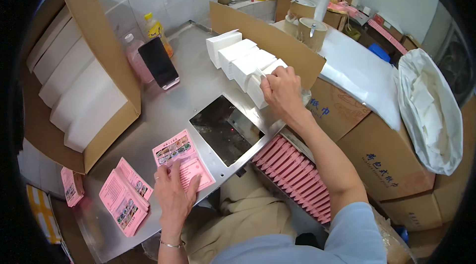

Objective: The recorder is folding and stacking small product boxes and inserts at a stainless steel workstation.

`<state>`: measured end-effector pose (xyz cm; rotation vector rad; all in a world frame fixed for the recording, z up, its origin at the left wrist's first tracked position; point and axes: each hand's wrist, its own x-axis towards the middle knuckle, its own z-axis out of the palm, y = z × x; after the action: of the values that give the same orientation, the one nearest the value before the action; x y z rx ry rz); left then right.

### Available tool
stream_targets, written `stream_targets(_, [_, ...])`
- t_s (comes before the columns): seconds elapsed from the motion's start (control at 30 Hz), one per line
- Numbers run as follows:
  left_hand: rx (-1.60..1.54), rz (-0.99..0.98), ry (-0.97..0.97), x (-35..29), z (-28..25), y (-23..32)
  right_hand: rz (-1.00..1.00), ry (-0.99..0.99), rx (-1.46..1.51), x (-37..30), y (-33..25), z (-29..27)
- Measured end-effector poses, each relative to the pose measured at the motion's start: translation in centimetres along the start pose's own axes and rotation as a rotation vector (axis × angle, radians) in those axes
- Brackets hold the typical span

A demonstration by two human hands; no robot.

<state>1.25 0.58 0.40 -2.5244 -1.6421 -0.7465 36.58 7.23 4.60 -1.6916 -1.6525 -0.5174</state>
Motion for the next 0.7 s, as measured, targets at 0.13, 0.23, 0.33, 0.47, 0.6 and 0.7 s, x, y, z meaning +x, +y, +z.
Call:
stream_targets(0.13, [0.018,0.011,0.024,0.5,0.7,0.4,0.031,0.004,0.049,-0.2,0.1,-0.3])
stream_targets(0.23, [-0.001,0.037,0.039,0.5,0.8,0.4,-0.030,0.002,-0.006,-0.8,0.5,-0.2])
stream_targets(0.33, [-0.017,0.009,0.004,0.4,1.3,0.2,0.014,0.083,0.078,-1.2,0.4,-0.4])
stream_targets(0.47, [-0.248,0.169,-0.078,0.3,1.2,1.2,-0.347,0.059,0.127,-3.0,-4.6,0.7])
stream_targets(0.6, [-0.211,0.074,-0.128,0.6,-1.4,0.5,-0.783,-0.247,0.496,-11.4,-14.4,-0.5])
stream_targets(0.7, [-0.186,0.142,-0.042,0.6,-0.7,0.6,-0.655,-0.295,0.315,-10.2,-14.9,3.2])
